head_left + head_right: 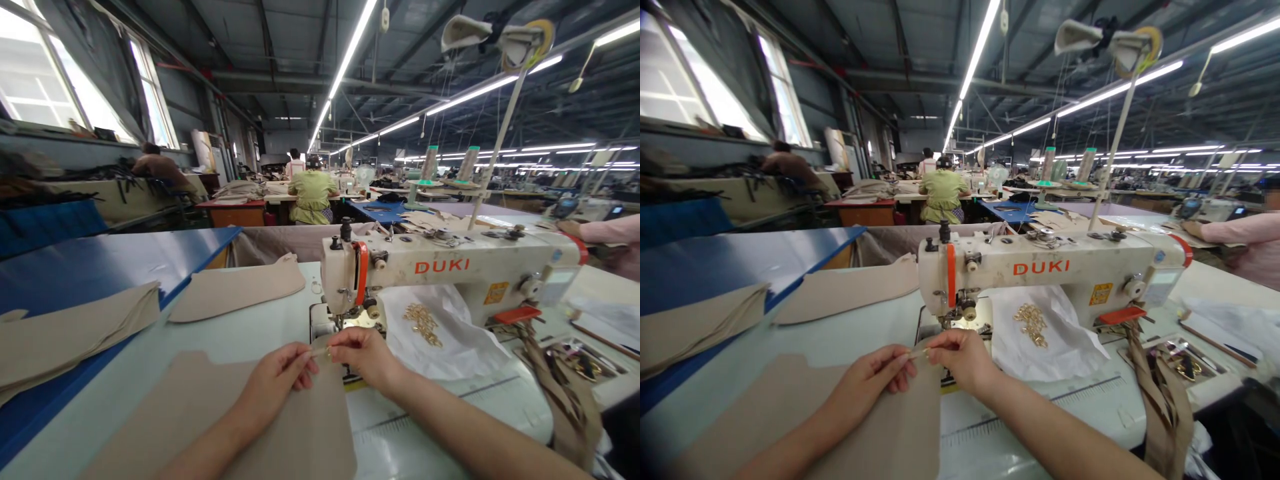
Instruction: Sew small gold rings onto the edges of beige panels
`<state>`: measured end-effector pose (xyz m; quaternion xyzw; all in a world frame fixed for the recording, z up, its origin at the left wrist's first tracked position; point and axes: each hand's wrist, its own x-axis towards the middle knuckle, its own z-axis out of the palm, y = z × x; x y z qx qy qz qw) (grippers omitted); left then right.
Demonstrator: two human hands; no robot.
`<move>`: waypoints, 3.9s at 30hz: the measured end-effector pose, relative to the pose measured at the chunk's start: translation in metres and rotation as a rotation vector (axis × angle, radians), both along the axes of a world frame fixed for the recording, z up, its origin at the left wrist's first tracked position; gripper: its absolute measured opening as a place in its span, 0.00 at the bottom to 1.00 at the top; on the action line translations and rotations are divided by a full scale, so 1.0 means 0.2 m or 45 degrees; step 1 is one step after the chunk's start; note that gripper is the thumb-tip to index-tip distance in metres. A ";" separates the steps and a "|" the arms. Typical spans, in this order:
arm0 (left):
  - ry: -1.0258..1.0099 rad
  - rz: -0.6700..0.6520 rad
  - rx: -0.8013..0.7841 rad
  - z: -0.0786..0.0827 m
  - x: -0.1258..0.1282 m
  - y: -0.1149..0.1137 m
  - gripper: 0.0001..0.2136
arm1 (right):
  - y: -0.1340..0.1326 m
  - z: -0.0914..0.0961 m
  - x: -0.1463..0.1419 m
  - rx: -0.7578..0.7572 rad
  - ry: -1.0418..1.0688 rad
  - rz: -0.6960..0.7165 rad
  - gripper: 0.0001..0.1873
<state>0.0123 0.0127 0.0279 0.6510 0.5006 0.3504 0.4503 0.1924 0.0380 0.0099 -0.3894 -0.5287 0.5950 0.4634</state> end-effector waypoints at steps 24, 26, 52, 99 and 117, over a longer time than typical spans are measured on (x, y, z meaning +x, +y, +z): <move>-0.228 -0.076 -0.190 -0.01 0.00 -0.03 0.14 | -0.05 0.00 0.00 0.119 -0.012 0.099 0.14; -0.242 -0.076 -0.181 0.00 0.00 -0.04 0.13 | -0.06 0.00 -0.01 0.081 -0.012 0.135 0.14; -0.283 -0.014 -0.242 0.01 0.02 -0.04 0.07 | -0.15 0.02 -0.06 0.132 0.011 0.159 0.10; -0.249 0.229 0.082 0.01 0.05 -0.10 0.07 | -0.14 0.03 -0.01 0.367 -0.408 0.029 0.06; 0.449 -0.032 0.413 0.00 -0.02 -0.05 0.16 | -0.25 0.04 0.14 0.135 -0.451 0.069 0.05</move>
